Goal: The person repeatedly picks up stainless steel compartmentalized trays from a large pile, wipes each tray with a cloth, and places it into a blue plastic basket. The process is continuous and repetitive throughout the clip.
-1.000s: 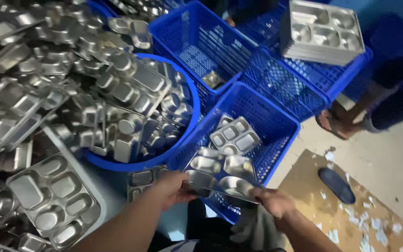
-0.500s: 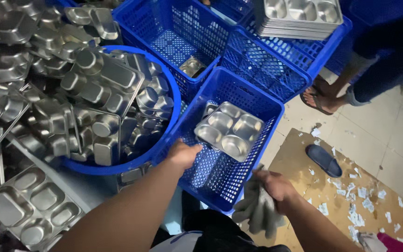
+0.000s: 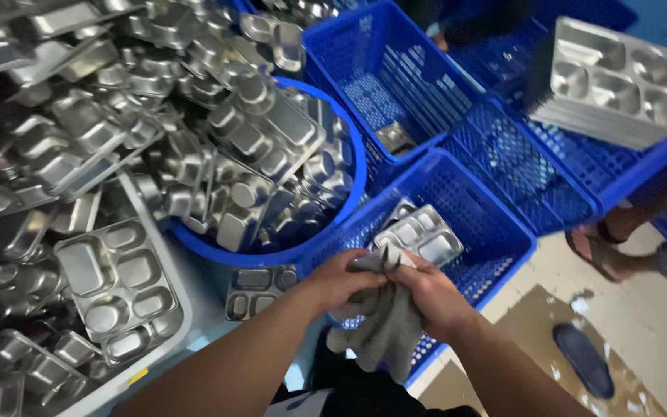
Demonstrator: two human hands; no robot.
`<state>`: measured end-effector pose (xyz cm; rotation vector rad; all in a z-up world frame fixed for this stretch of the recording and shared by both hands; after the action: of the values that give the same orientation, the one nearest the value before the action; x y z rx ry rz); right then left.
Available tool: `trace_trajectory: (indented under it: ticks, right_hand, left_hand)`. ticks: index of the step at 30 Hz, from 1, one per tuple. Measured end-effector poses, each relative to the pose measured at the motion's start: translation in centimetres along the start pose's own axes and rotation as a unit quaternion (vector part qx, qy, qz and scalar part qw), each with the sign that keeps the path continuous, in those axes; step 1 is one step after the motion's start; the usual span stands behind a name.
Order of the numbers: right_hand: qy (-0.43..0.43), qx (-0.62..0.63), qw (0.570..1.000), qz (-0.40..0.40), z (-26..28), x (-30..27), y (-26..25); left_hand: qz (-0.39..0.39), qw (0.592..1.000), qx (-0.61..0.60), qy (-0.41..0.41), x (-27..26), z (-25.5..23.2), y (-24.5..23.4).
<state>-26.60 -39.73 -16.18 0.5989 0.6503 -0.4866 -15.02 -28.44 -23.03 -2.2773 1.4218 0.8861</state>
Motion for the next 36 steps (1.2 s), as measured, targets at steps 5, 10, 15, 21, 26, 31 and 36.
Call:
trace_trajectory:
  ticks: [5, 10, 15, 21, 26, 31, 36]
  right_hand:
    - [-0.013, -0.046, 0.996, 0.074, 2.3, 2.9, 1.5]
    - [-0.06, -0.207, 0.973, 0.087, 2.5, 7.1, 1.1]
    - [-0.141, -0.31, 0.925, 0.169, 2.7, 8.9, 6.9]
    - [-0.335, -0.622, 0.7, 0.099, 3.7, 8.2, 13.5]
    - [-0.454, -0.63, 0.627, 0.069, 4.7, 10.6, 13.5]
    - [-0.409, -0.71, 0.573, 0.001, 2.7, 11.1, 16.4]
    - [-0.121, -0.657, 0.744, 0.005, -3.4, 13.6, 20.1]
  left_hand:
    - [-0.086, 0.979, 0.117, 0.141, -1.0, -3.5, -3.1]
    - [-0.172, 0.982, 0.038, 0.061, -4.4, -2.9, -6.4]
    - [-0.299, 0.942, 0.146, 0.05, -9.0, -3.1, -10.2]
    - [-0.359, 0.932, 0.052, 0.03, -12.7, -0.3, -13.4]
    - [-0.403, 0.909, 0.108, -0.008, -15.8, 4.0, -16.8]
    - [-0.476, 0.872, 0.108, -0.048, -15.3, 9.1, -19.1]
    - [-0.475, 0.877, 0.015, -0.079, -12.3, 16.4, -19.6]
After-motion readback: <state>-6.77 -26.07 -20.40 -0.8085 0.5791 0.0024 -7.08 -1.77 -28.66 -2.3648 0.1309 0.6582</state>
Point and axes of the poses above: each hand's wrist, its own x-axis towards the middle knuckle, its own y-axis out of the palm, z = x × y, the point moved 5 cm from there along x, towards the middle knuckle
